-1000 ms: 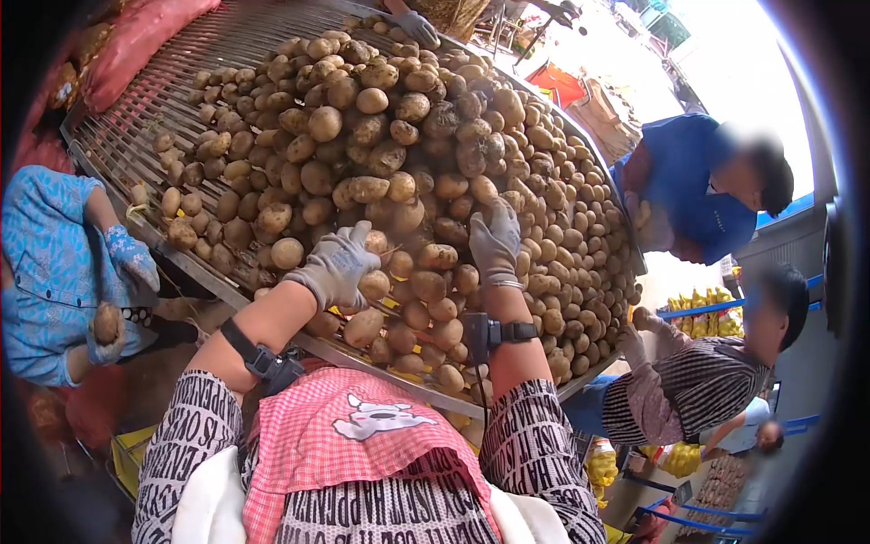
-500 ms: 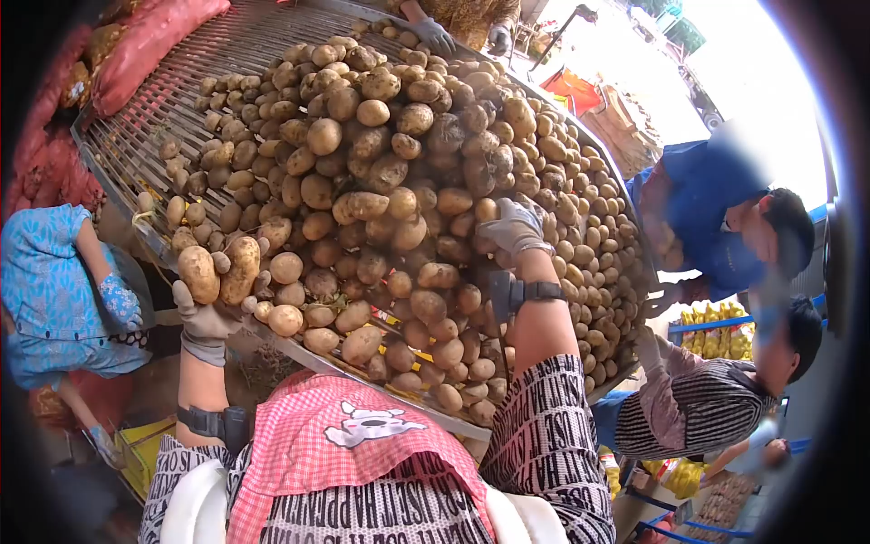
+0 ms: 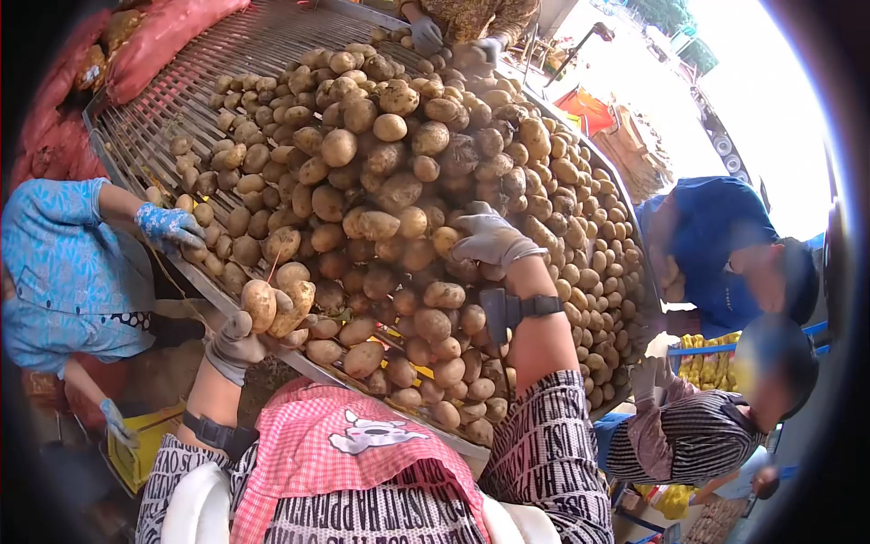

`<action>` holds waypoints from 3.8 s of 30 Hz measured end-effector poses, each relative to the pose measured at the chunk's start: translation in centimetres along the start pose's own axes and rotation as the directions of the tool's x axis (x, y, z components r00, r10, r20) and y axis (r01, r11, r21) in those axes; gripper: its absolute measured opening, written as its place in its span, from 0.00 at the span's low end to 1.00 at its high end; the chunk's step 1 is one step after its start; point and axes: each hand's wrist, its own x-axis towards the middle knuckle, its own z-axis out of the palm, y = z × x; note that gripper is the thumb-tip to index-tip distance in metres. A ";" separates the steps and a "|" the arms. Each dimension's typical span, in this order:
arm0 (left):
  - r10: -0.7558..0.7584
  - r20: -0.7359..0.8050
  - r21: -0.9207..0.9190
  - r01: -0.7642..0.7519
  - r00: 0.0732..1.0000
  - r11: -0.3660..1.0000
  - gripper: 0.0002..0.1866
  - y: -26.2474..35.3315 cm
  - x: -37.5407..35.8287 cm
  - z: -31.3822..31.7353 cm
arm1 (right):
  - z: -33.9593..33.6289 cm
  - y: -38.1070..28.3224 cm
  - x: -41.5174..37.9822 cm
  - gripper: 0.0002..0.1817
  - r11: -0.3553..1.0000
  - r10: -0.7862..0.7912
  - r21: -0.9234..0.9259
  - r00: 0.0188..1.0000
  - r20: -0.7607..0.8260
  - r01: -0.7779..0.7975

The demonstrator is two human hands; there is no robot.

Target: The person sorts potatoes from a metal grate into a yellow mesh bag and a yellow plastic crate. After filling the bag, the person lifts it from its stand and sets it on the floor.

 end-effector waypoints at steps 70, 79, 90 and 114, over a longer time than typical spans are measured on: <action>-0.482 -0.150 0.879 0.339 0.863 0.334 0.14 -14.7 3.2 5.6 | 25.3 -4.9 -33.0 0.14 -0.003 0.824 0.943 0.535 -0.186 0.333; -0.087 -0.231 0.922 0.247 0.969 0.298 0.15 -4.9 -1.1 0.4 | 13.3 0.8 -12.3 0.20 0.861 0.432 0.505 0.438 -0.788 0.061; -0.046 -0.375 0.722 0.323 0.926 0.611 0.10 -1.6 1.3 1.0 | 9.0 6.5 -6.4 0.32 0.712 0.546 0.701 0.658 -0.518 -0.040; -0.301 0.370 0.455 -0.454 0.879 -0.766 0.34 -8.1 21.3 8.6 | 12.5 -0.1 -19.0 0.41 -0.029 0.443 0.785 0.712 -0.545 0.619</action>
